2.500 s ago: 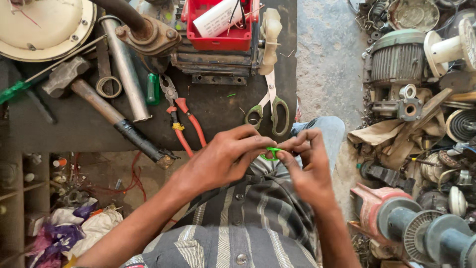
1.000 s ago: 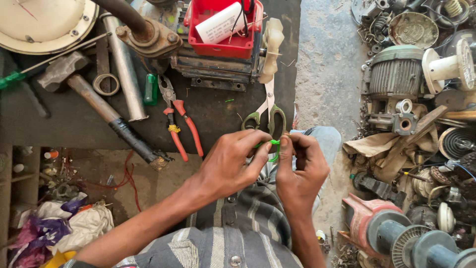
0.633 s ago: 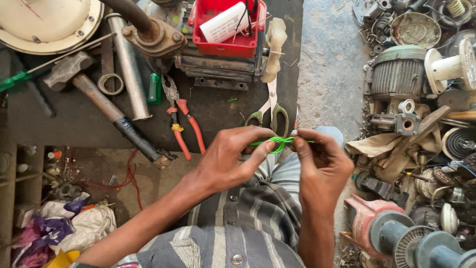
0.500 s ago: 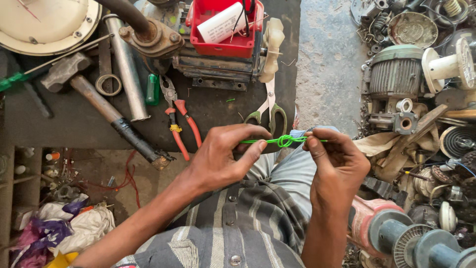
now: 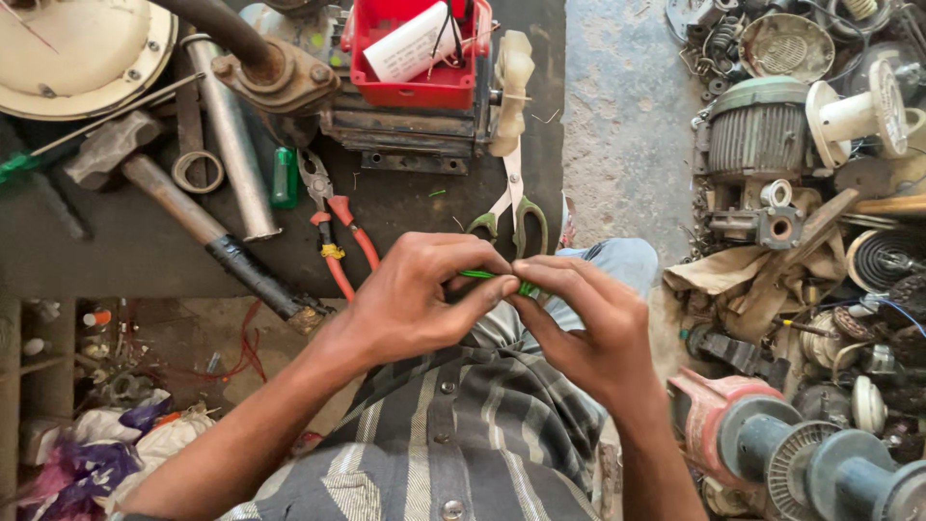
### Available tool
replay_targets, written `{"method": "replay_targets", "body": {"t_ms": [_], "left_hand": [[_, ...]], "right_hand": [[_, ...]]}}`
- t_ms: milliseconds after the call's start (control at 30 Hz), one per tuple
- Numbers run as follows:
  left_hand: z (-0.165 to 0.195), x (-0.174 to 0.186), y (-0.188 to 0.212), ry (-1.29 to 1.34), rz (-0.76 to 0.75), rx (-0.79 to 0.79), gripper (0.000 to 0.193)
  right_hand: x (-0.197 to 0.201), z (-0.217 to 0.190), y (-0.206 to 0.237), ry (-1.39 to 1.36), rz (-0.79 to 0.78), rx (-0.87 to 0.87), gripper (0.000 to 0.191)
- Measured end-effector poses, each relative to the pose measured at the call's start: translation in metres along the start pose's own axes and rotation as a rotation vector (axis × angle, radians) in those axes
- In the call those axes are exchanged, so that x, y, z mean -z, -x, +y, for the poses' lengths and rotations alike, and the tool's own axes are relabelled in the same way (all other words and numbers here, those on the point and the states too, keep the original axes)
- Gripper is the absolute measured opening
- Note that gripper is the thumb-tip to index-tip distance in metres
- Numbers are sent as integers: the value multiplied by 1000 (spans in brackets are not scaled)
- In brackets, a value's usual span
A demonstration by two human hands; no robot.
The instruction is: The person is repairing electrical components, specifically a motor or pump. They strip the ends of green wires, twist them together, and insert them into a red terminal block. They use pliers to secure the connections and adjust the wires within the block.
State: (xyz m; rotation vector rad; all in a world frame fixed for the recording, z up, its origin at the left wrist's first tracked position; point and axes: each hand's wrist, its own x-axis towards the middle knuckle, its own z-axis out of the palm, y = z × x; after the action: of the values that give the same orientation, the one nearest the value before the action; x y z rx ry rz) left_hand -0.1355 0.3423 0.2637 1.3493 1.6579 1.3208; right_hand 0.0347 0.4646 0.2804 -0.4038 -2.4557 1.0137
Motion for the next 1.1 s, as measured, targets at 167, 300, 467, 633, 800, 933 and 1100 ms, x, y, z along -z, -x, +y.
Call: {"method": "replay_targets", "body": {"t_ms": [167,300,467,633,800,933,1100], "left_hand": [[3,8,7,-81,-37,33,10],[1,1,6,-113,-17,2,9],[-5,2,0,-141,1,97,12],[-3,1,-1,-121,-130,87,22],[-4,-4,-2,-61,-123,-297,40],[-9,-27,-3,322,-298,11,34],[-10,-51,2,414,-228,248,29]], "right_hand": [[6,15,12,-139,-17,-87,22],[12,19,19,-137,-65,-160,25],[18,16,24,-31,-20,-214,29],[24,16,30,105,-32,-185,30],[30,17,34,52,-64,-133,27],[28,16,45,2,-51,-136,23],[17,30,61,-507,161,-440,25]]}}
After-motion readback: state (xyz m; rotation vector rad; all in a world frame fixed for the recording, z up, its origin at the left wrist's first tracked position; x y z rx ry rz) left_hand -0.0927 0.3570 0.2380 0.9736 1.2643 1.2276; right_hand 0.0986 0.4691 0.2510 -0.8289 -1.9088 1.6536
